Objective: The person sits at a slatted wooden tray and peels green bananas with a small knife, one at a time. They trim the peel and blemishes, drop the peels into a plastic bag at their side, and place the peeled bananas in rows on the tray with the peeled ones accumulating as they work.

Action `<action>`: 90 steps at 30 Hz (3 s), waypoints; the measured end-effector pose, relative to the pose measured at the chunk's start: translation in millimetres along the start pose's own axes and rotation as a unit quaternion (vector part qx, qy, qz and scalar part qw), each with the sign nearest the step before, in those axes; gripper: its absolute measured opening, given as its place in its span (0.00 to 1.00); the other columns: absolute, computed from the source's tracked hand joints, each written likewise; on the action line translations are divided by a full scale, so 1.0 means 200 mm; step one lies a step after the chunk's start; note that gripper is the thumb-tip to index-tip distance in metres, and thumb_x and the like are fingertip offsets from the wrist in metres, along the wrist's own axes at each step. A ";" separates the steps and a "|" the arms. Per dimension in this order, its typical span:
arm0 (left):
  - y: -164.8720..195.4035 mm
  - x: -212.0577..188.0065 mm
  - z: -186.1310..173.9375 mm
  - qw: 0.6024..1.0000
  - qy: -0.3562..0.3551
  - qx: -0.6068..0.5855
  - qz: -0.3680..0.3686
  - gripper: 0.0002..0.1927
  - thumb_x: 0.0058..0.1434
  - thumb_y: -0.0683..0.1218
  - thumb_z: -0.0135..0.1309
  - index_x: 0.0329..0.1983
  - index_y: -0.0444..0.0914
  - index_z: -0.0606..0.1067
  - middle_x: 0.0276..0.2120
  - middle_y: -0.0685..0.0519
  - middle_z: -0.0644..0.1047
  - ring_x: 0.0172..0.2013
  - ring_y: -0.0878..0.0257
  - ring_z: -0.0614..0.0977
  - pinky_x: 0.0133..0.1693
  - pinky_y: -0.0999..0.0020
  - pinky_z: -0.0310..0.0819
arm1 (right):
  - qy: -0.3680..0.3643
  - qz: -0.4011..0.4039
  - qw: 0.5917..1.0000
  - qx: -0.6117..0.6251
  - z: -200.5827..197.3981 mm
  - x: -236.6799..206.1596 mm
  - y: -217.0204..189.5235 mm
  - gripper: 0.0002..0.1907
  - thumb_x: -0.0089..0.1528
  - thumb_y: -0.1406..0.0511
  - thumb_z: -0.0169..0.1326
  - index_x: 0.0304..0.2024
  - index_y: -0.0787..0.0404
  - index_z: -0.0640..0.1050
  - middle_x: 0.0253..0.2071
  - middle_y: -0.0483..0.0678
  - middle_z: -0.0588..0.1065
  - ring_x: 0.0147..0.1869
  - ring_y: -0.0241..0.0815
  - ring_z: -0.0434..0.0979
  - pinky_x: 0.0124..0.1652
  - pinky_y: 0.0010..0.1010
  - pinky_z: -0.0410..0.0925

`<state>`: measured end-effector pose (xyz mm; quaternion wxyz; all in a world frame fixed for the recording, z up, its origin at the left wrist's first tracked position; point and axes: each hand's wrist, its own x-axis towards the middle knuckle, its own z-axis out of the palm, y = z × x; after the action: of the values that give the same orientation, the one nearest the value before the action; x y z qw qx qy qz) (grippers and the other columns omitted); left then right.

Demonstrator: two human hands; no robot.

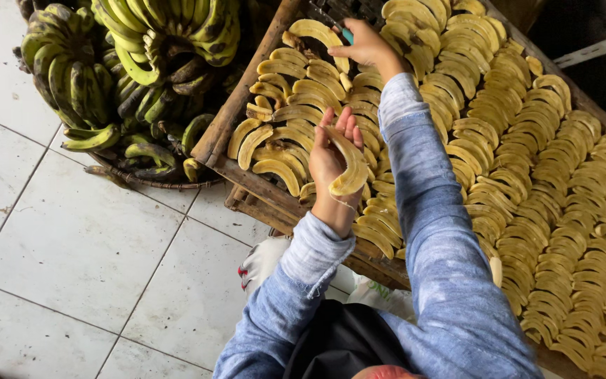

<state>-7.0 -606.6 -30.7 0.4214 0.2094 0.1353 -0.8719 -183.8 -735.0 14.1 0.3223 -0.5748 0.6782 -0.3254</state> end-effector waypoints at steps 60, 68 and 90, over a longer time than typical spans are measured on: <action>0.26 -0.12 0.29 0.997 -0.016 0.051 0.060 0.25 0.69 0.56 0.53 0.67 0.50 0.65 0.55 0.52 0.75 0.49 0.58 0.79 0.52 0.59 0.76 | 0.131 0.139 0.977 0.095 0.00 -0.27 -0.07 0.14 0.66 0.55 0.63 0.37 0.59 0.82 0.29 0.43 0.78 0.22 0.32 0.68 0.23 0.26 0.58; 0.26 -0.08 0.20 0.996 0.003 0.032 0.078 0.19 0.71 0.49 0.52 0.64 0.50 0.67 0.52 0.55 0.77 0.46 0.62 0.80 0.50 0.63 0.76 | 0.190 0.127 0.963 -0.139 0.08 -0.11 0.02 0.17 0.53 0.61 0.72 0.35 0.61 0.77 0.30 0.45 0.79 0.33 0.42 0.80 0.35 0.35 0.70; 0.14 -0.06 0.13 0.998 0.013 0.035 0.047 0.20 0.71 0.47 0.50 0.65 0.48 0.68 0.49 0.55 0.79 0.43 0.63 0.81 0.47 0.65 0.77 | 0.203 -0.017 0.966 -0.161 0.08 -0.03 -0.05 0.11 0.63 0.60 0.68 0.36 0.60 0.81 0.37 0.50 0.81 0.40 0.50 0.81 0.37 0.39 0.70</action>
<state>16.0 -627.0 -3.9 0.4524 0.2415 0.1001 -0.8526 -164.7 -731.2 14.0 0.0756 -0.5524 0.7628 -0.3276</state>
